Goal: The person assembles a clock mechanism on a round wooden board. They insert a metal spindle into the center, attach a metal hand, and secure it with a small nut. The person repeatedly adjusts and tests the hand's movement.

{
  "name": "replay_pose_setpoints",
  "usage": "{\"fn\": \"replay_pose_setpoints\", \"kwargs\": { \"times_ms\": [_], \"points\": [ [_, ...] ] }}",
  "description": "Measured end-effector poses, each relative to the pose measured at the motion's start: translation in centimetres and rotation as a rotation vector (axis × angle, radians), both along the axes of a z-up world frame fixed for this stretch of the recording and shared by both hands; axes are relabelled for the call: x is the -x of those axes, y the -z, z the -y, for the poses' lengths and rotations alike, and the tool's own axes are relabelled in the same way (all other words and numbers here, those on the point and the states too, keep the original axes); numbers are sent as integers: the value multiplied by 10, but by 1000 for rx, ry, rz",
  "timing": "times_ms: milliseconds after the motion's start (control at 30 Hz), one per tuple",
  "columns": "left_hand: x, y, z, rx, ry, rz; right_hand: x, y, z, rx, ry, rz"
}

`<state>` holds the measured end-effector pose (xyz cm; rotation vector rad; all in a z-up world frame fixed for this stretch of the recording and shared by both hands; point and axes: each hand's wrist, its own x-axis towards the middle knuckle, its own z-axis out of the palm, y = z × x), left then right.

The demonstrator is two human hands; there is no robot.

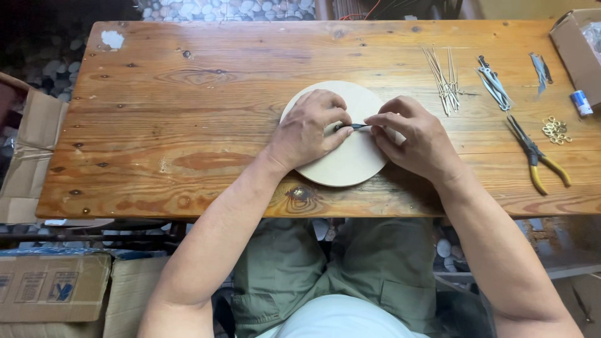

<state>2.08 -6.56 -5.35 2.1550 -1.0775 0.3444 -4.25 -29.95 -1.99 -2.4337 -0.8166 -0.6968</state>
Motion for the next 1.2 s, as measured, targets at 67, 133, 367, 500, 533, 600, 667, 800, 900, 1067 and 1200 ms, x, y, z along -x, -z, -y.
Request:
{"fn": "replay_pose_setpoints", "kwargs": {
  "times_ms": [67,133,367,500,533,600,667,800,900,1067,1200],
  "points": [
    [1,-1,0,0,-3,5,1,-2,1,14,-11,14],
    [2,-1,0,0,-5,11,1,-3,2,29,-20,29],
    [3,-2,-1,7,-2,49,2,-4,0,82,-29,56],
    [3,1,0,3,-13,64,0,2,5,108,-10,77],
    [3,1,-1,3,-12,63,0,1,4,107,-10,76],
    [4,-1,-1,-15,-18,37,1,-1,4,107,-17,79],
    [4,-4,-1,-34,-19,39,0,-3,2,111,-18,73],
    [5,-10,1,-61,-26,15,0,-2,3,99,-25,64],
    [3,-14,8,-97,-46,66,-1,0,3,80,-29,56],
    [-1,-10,15,-103,-40,45,-1,2,4,68,-15,21],
    [-3,-6,14,-63,-8,19,0,-1,4,73,-24,14]
  ]
}}
